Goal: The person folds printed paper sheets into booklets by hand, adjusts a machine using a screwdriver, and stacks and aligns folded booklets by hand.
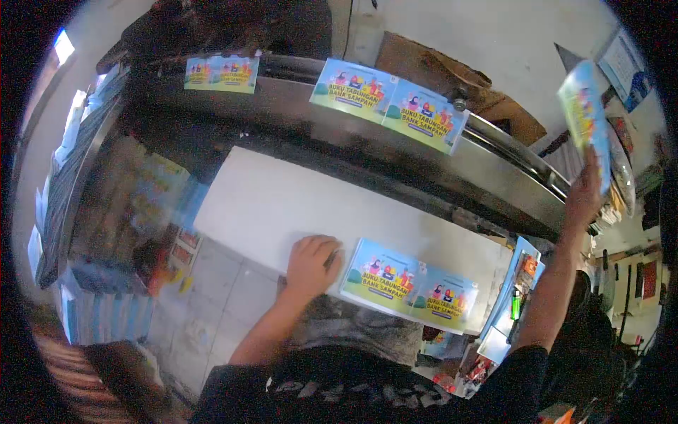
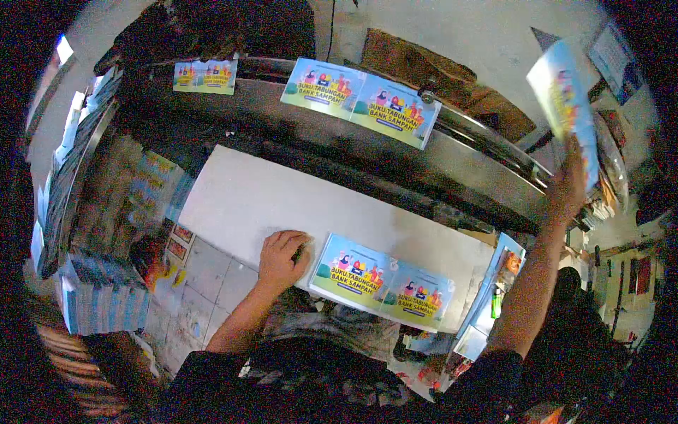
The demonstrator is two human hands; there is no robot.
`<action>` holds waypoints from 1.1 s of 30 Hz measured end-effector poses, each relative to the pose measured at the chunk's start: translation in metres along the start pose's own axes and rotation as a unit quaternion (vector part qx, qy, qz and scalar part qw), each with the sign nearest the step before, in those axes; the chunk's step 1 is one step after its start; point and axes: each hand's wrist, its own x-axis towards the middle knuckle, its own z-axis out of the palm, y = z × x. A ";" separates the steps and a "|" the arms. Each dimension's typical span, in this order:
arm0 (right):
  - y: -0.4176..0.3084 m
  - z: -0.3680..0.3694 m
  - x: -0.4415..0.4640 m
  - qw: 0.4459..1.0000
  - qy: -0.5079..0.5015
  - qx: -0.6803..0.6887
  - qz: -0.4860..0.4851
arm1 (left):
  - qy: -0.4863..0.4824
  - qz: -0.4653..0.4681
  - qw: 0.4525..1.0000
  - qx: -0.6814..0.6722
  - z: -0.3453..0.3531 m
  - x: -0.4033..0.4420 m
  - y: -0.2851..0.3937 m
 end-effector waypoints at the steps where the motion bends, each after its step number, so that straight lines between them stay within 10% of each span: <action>1: 0.008 0.020 -0.017 0.997 -0.045 0.046 0.032 | -0.008 0.002 1.000 0.002 0.000 0.000 -0.002; 10: -0.016 0.044 -0.138 0.948 -0.317 -0.013 -0.022 | 0.016 -0.091 0.992 -0.087 -0.027 0.096 -0.048; 16: -0.148 -0.058 -0.180 0.852 -0.394 0.303 0.162 | 0.118 -0.131 0.980 -0.088 -0.032 0.308 -0.070; 18: -0.189 -0.088 -0.195 0.785 -0.380 0.421 0.249 | 0.003 -0.280 0.960 -0.030 -0.019 0.355 -0.080; 24: -0.234 -0.123 -0.206 0.759 -0.390 0.465 0.233 | 0.002 -0.127 0.992 0.005 -0.038 0.385 -0.118; 26: -0.223 -0.127 -0.205 0.755 -0.395 0.466 0.238 | 0.152 -0.136 0.977 -0.064 -0.086 0.374 -0.114; 33: -0.215 -0.120 -0.199 0.736 -0.376 0.490 0.277 | 0.098 -0.155 0.973 -0.138 -0.093 0.344 -0.150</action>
